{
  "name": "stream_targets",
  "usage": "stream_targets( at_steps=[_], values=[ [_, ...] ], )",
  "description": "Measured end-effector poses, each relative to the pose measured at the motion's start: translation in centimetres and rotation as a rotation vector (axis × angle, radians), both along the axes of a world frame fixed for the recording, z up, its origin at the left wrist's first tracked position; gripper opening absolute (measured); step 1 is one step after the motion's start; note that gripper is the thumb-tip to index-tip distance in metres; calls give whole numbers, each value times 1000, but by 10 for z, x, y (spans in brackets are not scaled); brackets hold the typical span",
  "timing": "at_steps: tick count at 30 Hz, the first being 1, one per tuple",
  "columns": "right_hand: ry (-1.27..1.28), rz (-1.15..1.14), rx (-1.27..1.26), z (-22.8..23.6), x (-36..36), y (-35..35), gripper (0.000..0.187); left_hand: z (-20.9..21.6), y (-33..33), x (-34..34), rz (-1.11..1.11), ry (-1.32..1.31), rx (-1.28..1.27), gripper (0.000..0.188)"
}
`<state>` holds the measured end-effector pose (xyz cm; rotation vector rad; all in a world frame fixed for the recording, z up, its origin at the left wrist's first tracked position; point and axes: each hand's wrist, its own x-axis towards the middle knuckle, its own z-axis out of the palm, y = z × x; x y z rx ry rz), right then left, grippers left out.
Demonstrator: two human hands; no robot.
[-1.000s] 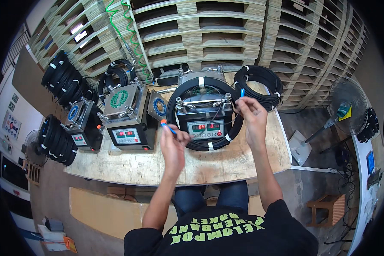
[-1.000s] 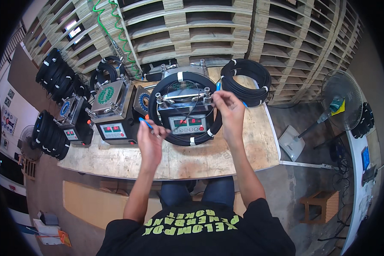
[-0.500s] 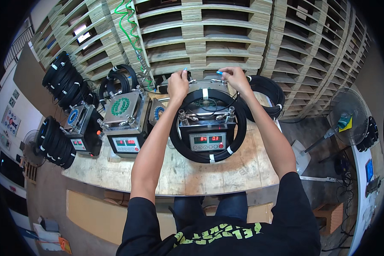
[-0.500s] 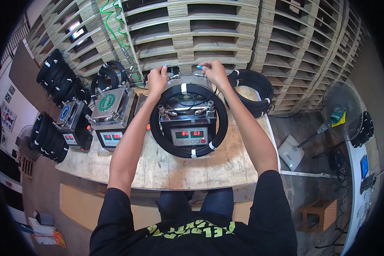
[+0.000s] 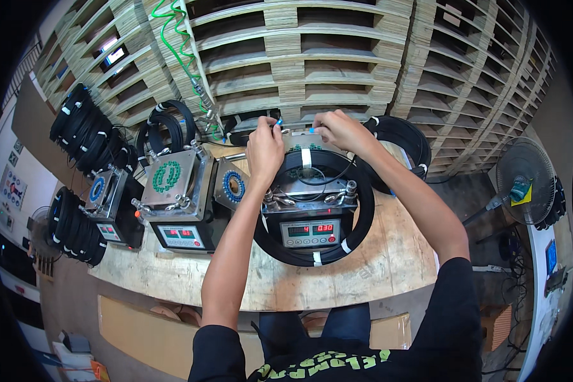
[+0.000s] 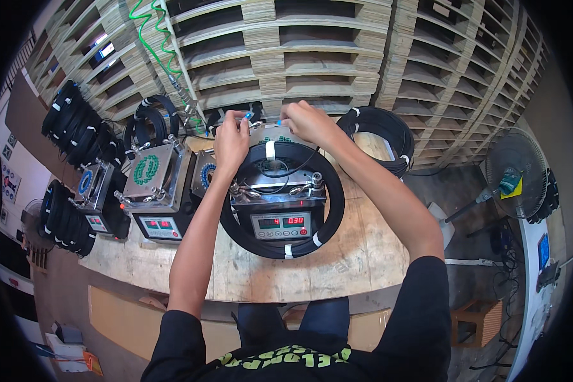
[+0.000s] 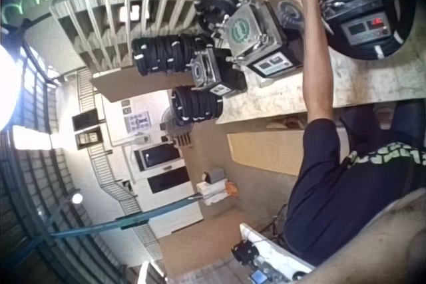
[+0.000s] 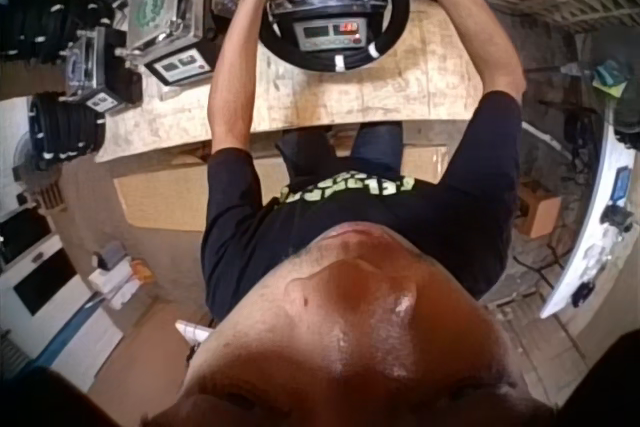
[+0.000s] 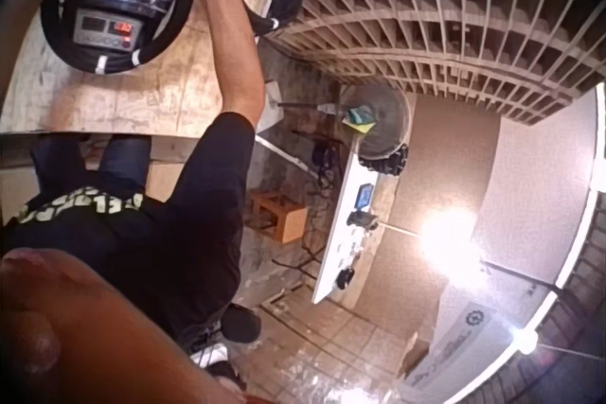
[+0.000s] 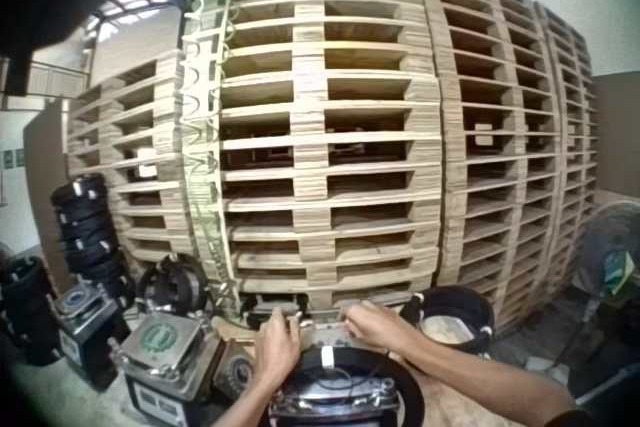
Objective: The person places a coil of cable into an industrial machine by hand.
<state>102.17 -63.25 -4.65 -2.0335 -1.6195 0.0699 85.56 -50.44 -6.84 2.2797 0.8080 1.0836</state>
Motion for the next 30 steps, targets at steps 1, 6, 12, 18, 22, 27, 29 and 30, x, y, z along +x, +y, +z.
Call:
stream_targets(
  at_steps=[1, 6, 12, 18, 22, 27, 29, 30],
  values=[
    [-66, 30, 25, -3, -2, 0, 18, 2, 0, -1, 2, -12, -23, 19],
    [-234, 55, -130, 9, -15, 0, 18, 0, 3, -4, -37, -11, -65, 17],
    [-377, 136, -84, 6, -16, 5, 7, 1, 3, -3, -15, -8, -77, 20],
    [-590, 96, -276, 27, -44, 33, 15, 0, 6, -5, -49, -11, -136, 21],
    [-621, 77, -465, 28, -50, 51, 15, -3, 8, -2, -48, -6, -158, 21],
    [-398, 56, -374, 18, -34, 51, 15, -11, 14, 0, -70, -58, -179, 22],
    [-286, 31, -343, 12, -29, 50, 15, -10, 16, -1, -109, -78, -160, 21],
    [-179, -26, -287, 9, -27, 51, 19, -10, 15, -1, -113, -83, -162, 21]
  ],
)
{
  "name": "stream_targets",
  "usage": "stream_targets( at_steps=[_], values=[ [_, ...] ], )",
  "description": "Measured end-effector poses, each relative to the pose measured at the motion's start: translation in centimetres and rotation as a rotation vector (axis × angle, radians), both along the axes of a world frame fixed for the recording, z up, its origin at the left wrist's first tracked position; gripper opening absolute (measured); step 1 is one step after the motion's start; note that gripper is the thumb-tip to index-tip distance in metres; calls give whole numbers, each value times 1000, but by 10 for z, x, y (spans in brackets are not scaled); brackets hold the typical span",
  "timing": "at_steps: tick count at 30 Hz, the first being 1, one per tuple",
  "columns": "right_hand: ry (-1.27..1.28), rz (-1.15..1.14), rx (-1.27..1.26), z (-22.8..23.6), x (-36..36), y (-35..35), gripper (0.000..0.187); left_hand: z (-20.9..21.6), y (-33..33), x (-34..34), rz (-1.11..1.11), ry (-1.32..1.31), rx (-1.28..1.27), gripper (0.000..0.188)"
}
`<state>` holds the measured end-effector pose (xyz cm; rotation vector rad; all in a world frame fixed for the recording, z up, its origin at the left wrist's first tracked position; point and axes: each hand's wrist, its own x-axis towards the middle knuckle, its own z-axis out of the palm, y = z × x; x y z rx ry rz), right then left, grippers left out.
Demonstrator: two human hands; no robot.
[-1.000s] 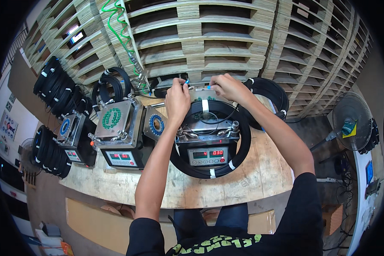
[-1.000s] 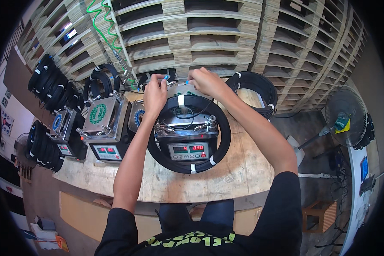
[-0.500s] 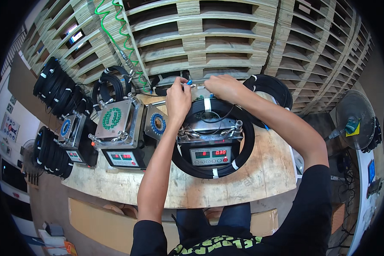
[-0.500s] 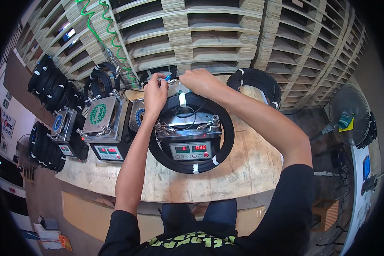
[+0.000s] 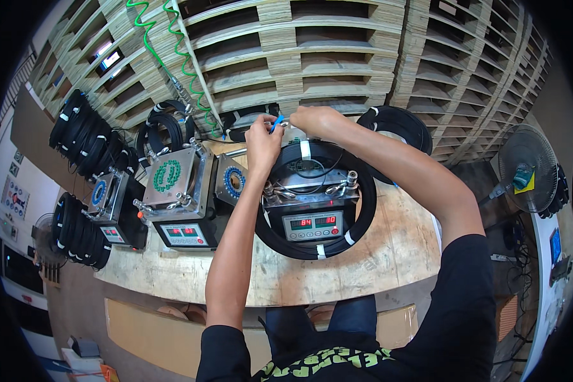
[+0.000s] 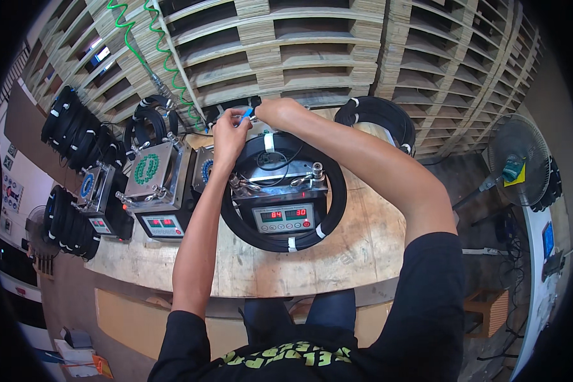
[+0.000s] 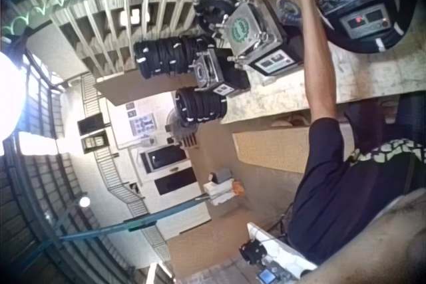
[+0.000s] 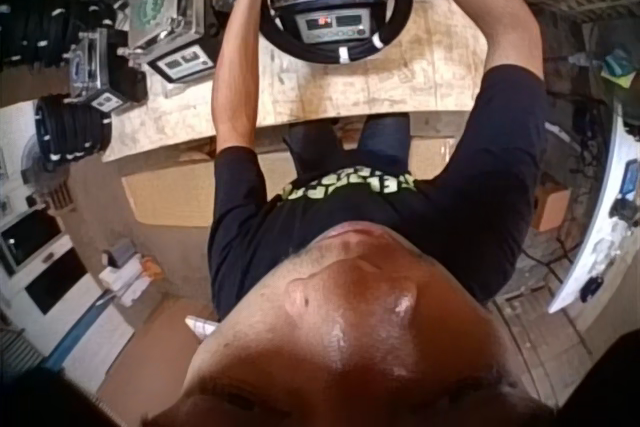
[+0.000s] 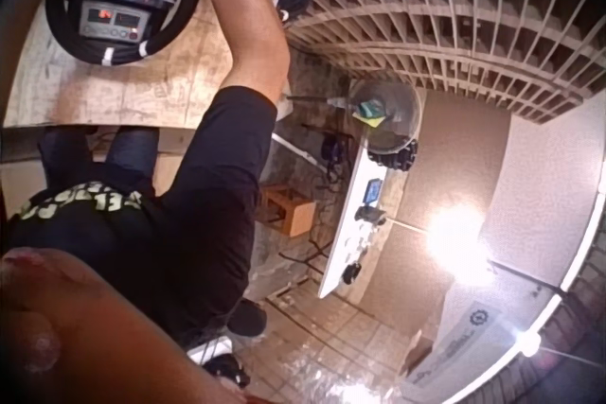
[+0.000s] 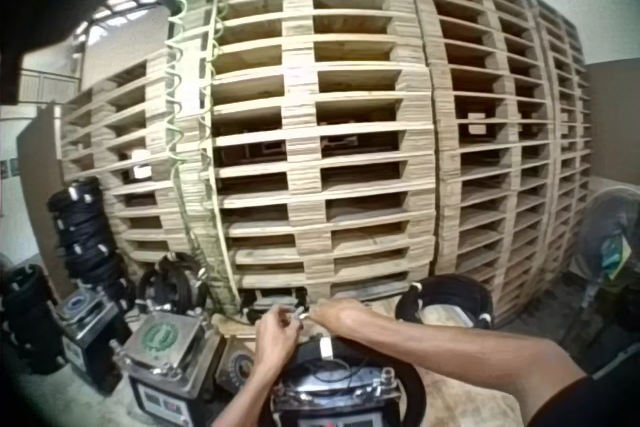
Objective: The person places a coil of cable into an industrial machine by hand.
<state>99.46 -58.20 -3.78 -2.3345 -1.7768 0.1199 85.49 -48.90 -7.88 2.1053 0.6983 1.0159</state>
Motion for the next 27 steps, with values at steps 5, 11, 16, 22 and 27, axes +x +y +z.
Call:
stream_targets(
  at_steps=[5, 11, 16, 22, 27],
  values=[
    [10, -37, -288, 22, -3, 7, 29, -1, -1, 1, -68, 9, -48, 18],
    [-80, -5, 143, -9, -7, -9, 11, 1, 4, 0, -156, 43, -92, 16],
    [208, -99, 295, -41, 18, -22, 14, 20, -1, 2, -193, 239, 125, 17],
    [246, -290, 485, -38, -7, -31, 32, 31, 11, -8, -390, 425, 345, 20],
    [319, -313, 491, -40, -2, -33, 31, 42, -1, -3, -383, 551, 558, 13]
  ],
)
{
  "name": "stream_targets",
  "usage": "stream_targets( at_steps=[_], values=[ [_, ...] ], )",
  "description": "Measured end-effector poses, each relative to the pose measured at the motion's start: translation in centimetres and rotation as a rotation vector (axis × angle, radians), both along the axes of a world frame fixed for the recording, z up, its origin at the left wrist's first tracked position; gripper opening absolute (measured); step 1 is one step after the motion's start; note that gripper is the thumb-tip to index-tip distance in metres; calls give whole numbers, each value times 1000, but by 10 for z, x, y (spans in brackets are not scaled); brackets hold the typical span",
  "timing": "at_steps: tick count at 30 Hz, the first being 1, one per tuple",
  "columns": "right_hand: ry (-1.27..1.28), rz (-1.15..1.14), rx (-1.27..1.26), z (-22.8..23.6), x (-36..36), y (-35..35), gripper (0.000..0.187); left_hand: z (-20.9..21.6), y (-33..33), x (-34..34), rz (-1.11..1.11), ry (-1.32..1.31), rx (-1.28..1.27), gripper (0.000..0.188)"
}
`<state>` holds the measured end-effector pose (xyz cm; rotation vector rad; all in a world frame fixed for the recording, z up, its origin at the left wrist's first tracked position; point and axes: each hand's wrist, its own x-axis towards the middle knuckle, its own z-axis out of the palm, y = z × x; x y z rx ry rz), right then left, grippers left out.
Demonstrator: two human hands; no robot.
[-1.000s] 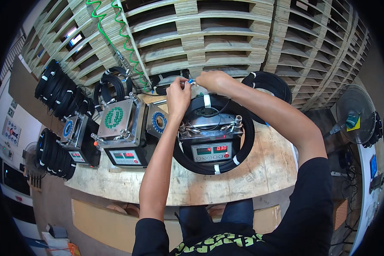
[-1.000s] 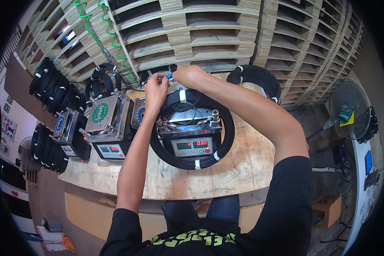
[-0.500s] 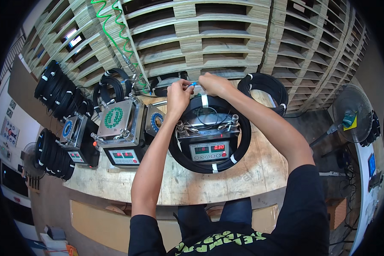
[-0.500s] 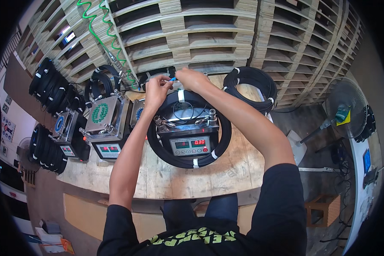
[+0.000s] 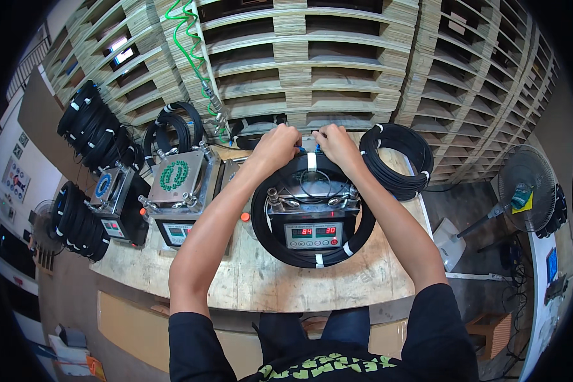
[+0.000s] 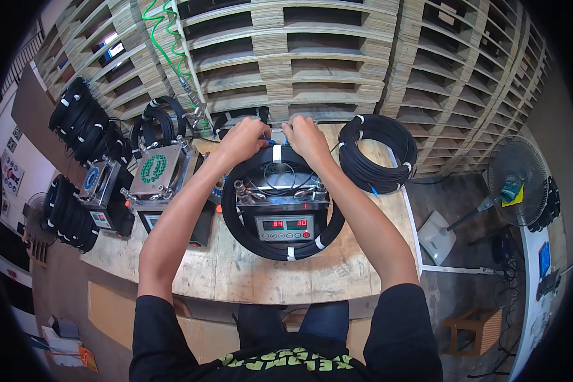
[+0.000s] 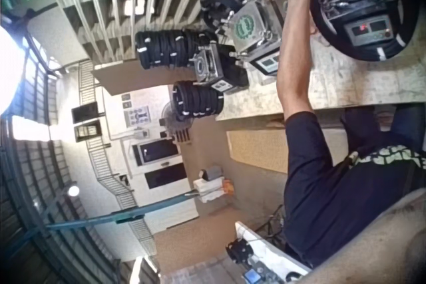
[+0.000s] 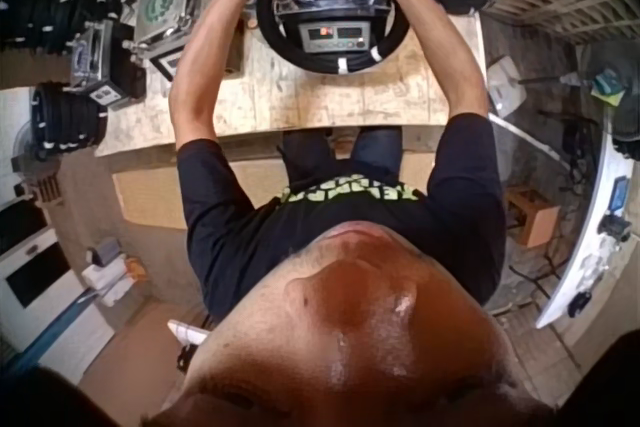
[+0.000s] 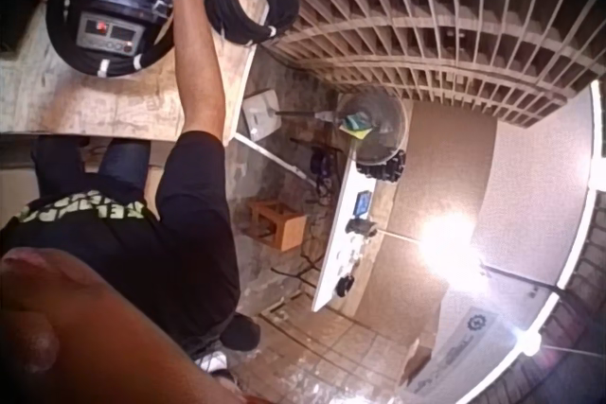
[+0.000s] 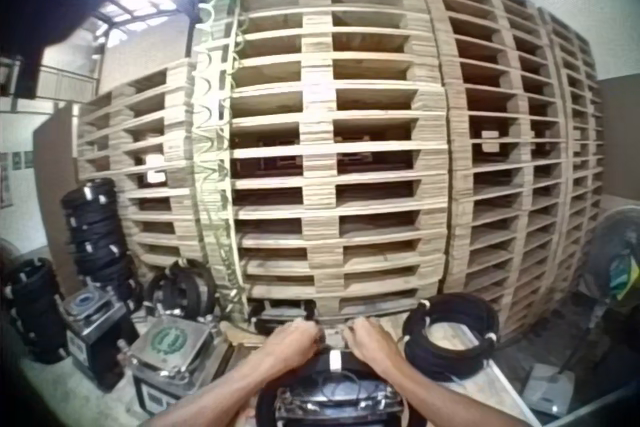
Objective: The person places a coil of cable into an industrial machine by hand.
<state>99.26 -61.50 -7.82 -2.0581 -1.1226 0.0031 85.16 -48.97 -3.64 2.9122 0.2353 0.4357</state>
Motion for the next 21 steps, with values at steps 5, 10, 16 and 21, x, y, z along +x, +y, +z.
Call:
stream_targets(
  at_steps=[5, 10, 16, 21],
  values=[
    [-27, -21, -45, 8, -7, -2, 29, 21, -7, 21, -6, 127, 202, 14],
    [-63, 29, -6, -1, 0, 2, 27, 33, -18, 45, -40, 282, 360, 21],
    [-84, -46, -31, 4, -8, -2, 26, 33, -7, 51, -31, 390, 184, 23],
    [-89, -55, -42, 11, -18, -4, 28, 19, 2, 51, -88, 334, 203, 18]
  ],
)
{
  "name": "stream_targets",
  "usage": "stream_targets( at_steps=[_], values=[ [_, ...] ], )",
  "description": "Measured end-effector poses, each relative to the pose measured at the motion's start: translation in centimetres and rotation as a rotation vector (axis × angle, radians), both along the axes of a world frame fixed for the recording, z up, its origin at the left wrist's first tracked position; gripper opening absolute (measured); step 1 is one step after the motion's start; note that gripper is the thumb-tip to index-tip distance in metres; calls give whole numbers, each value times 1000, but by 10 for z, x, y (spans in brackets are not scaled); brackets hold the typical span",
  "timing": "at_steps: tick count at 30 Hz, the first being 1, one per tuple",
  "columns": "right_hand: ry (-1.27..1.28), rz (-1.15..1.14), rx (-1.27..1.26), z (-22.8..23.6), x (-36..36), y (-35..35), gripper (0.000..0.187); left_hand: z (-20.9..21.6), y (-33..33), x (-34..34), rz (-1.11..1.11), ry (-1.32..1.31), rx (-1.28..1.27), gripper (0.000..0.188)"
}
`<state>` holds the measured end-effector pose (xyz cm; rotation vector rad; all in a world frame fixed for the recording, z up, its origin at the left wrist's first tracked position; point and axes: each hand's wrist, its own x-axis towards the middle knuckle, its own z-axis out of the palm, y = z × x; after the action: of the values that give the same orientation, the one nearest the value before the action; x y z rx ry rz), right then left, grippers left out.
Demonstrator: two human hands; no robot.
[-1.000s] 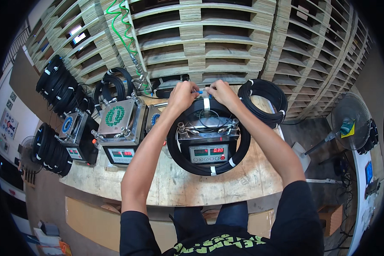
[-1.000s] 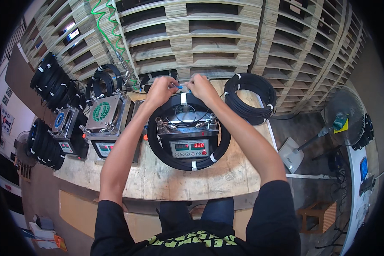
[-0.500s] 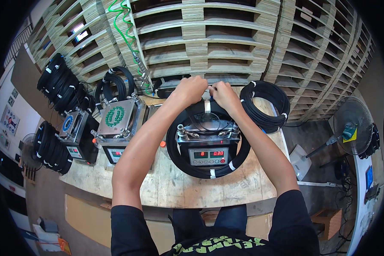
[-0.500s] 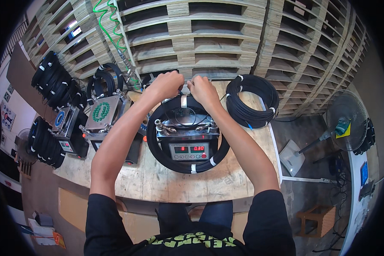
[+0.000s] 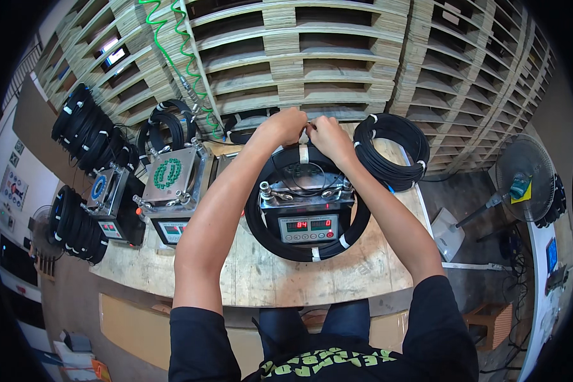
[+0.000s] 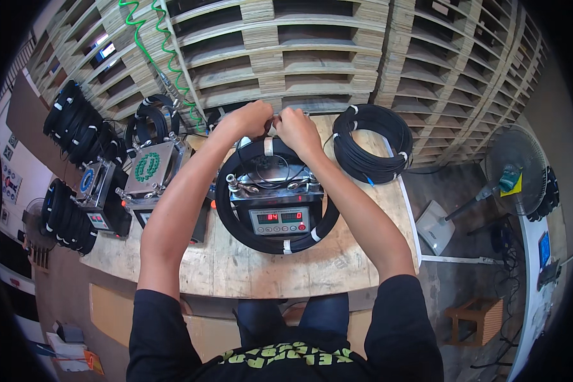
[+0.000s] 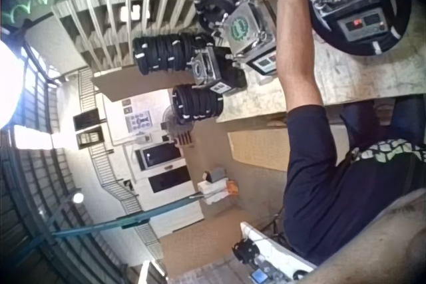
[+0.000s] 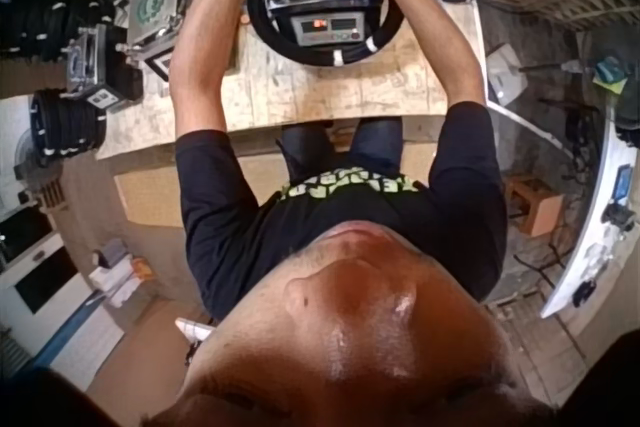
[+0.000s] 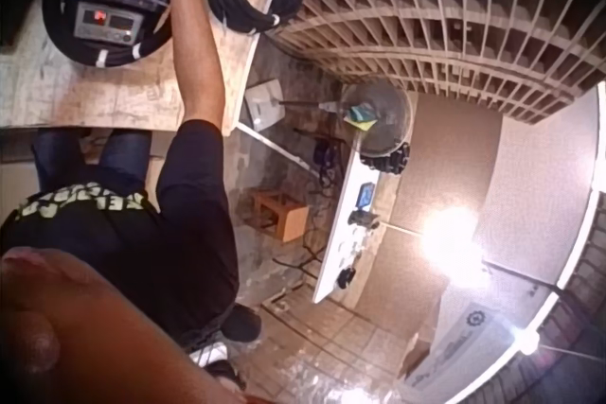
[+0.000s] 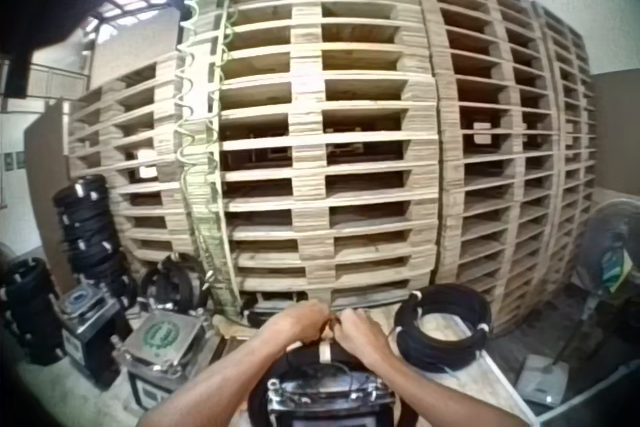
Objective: The person places a coil of cable into an industrial machine by hand.
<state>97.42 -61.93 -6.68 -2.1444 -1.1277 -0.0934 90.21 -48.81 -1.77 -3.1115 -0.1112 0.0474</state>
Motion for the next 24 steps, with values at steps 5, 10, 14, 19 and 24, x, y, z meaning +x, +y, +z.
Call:
stream_targets(
  at_steps=[5, 10, 14, 19, 24],
  values=[
    [52, 11, -7, -4, 10, 5, 32, -24, 27, -10, 31, -123, -383, 16],
    [123, 90, 65, -15, 32, 10, 38, -54, 12, -32, 313, -400, -656, 43],
    [286, 197, 56, -6, 46, 15, 45, -58, 2, -42, 354, -738, -867, 41],
    [-106, 77, -217, 3, 79, 25, 38, -61, 3, -30, 156, -613, -852, 41],
    [-175, -1, -540, 22, 64, 54, 45, -59, 32, -51, 117, -327, -811, 52]
  ],
)
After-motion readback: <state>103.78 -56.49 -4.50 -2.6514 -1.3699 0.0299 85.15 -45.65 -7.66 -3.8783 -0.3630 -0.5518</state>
